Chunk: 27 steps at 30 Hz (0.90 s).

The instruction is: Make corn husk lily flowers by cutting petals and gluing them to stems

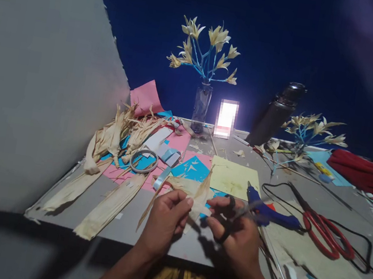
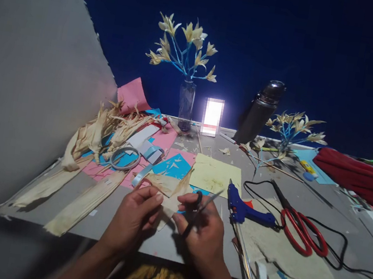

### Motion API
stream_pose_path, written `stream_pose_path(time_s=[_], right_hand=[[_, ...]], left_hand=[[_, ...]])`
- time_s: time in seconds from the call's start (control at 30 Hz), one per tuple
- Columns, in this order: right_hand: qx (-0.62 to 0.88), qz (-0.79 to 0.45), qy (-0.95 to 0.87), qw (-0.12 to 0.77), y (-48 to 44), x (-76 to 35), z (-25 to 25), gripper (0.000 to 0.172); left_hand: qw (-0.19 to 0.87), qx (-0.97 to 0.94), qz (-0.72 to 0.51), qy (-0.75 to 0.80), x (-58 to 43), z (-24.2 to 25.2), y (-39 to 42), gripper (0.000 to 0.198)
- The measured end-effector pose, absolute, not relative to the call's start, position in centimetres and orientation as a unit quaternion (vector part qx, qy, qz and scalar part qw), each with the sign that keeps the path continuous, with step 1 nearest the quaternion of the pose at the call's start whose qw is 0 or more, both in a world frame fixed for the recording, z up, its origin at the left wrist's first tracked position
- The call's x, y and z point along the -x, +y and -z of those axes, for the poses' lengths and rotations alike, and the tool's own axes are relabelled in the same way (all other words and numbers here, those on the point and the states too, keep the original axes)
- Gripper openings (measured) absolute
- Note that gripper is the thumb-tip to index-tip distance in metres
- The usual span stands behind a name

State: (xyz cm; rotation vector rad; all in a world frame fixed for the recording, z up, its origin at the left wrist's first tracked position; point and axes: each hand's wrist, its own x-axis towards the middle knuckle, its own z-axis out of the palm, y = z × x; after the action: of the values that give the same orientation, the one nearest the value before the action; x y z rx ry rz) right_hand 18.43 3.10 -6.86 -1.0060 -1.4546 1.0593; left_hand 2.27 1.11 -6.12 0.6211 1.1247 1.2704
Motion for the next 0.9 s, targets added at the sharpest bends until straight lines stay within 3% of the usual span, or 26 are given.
stream_pose_path(time_s=[0.13, 0.27, 0.47, 0.7, 0.9], right_hand=[[0.420, -0.595, -0.490, 0.479, 3.1, -18.4, 6.4, 0.038], [0.489, -0.579, -0.453, 0.470, 2.8, -17.7, 6.1, 0.029], [0.490, -0.576, -0.441, 0.483, 2.6, -17.4, 5.8, 0.031], [0.473, -0.606, -0.464, 0.439, 2.6, -17.6, 5.9, 0.032], [0.390, -0.717, -0.368, 0.446, 2.0, -17.9, 6.4, 0.037]], left_hand=[[0.567, -0.306, -0.564, 0.517, -2.2, 6.4, 0.5, 0.034], [0.599, -0.312, -0.542, 0.500, -2.4, 6.3, 0.2, 0.036], [0.649, -0.259, -0.549, 0.458, -2.2, 6.2, -0.1, 0.043], [0.681, -0.287, -0.493, 0.458, -2.3, 6.0, 0.2, 0.030], [0.803, -0.204, -0.475, 0.296, -2.9, 6.2, 0.0, 0.029]])
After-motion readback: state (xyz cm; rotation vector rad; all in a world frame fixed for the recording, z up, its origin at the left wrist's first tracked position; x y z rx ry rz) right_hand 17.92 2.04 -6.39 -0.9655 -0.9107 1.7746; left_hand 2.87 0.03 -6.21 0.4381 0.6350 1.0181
